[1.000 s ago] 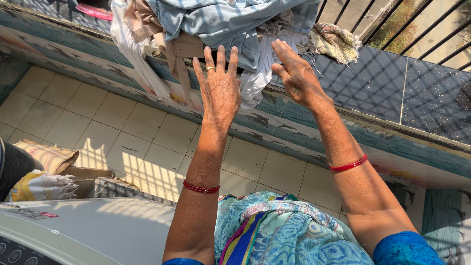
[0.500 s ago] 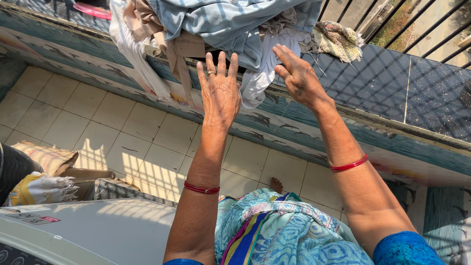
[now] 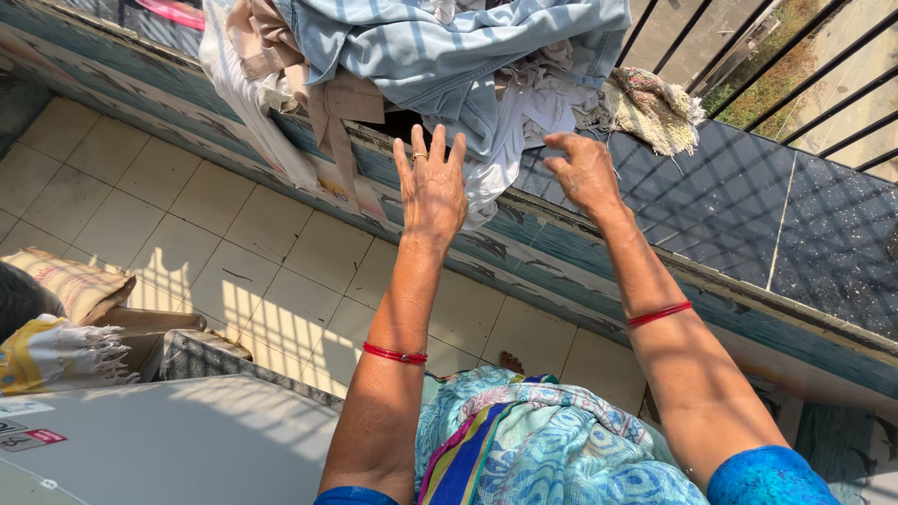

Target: The person picks up several pieces of clothing from a pile on a balcony ledge, including a yellow floral cloth, a red cloth, and a light purple shirt. They place each item into a top-loading washing machine.

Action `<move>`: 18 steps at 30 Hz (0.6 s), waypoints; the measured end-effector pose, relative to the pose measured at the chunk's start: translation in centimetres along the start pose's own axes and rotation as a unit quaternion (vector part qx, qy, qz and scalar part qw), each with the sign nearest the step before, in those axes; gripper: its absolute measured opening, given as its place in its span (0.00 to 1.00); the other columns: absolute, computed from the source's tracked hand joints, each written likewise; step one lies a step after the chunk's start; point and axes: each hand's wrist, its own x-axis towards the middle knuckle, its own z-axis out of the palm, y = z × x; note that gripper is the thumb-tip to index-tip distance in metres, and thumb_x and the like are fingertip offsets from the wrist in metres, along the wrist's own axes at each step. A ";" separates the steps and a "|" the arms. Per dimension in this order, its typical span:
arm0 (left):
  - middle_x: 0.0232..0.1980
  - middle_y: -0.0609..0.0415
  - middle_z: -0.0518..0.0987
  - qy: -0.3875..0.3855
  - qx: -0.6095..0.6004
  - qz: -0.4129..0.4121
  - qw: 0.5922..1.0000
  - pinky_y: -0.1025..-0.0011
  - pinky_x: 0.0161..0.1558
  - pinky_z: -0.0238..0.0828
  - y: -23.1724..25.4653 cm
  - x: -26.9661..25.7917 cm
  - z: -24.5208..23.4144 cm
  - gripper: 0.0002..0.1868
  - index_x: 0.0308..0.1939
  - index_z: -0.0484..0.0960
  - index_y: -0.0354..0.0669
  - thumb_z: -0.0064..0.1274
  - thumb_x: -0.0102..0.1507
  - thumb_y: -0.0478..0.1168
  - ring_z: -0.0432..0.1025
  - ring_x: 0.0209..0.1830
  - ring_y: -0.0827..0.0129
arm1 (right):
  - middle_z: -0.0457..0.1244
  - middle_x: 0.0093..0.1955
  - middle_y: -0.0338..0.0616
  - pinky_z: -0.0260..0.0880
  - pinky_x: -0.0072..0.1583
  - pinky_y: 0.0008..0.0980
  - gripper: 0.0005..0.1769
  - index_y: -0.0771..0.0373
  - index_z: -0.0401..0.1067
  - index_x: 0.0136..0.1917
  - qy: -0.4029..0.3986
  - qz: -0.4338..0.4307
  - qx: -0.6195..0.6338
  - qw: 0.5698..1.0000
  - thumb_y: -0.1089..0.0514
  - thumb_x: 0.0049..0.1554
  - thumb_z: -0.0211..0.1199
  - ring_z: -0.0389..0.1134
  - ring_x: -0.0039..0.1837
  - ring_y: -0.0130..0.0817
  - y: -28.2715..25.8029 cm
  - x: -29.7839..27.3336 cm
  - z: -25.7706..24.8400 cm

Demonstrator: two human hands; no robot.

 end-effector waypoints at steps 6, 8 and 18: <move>0.72 0.40 0.69 -0.045 0.018 -0.009 0.999 0.39 0.75 0.41 2.0 2.3 3.3 0.29 0.66 0.72 0.43 0.54 0.59 0.33 0.56 0.76 0.37 | 0.71 0.58 0.50 0.70 0.60 0.38 0.18 0.62 0.78 0.58 -0.016 0.071 -0.009 0.997 0.60 0.54 0.68 0.72 0.57 0.41 6.2 2.7 0.1; 0.72 0.41 0.69 -0.055 0.022 -0.012 0.998 0.38 0.75 0.41 2.7 3.2 4.4 0.28 0.65 0.72 0.43 0.55 0.59 0.34 0.56 0.76 0.38 | 0.71 0.57 0.50 0.71 0.61 0.37 0.17 0.63 0.78 0.58 -0.009 0.045 -0.001 0.999 0.60 0.54 0.68 0.73 0.57 0.40 7.5 3.2 0.1; 0.68 0.41 0.72 -0.070 0.029 -0.022 0.997 0.38 0.71 0.47 5.1 5.9 12.4 0.36 0.70 0.67 0.38 0.54 0.57 0.34 0.60 0.73 0.38 | 0.70 0.55 0.50 0.66 0.63 0.43 0.14 0.64 0.79 0.55 -0.023 -0.017 -0.044 0.999 0.60 0.54 0.69 0.68 0.61 0.47 10.9 6.9 2.3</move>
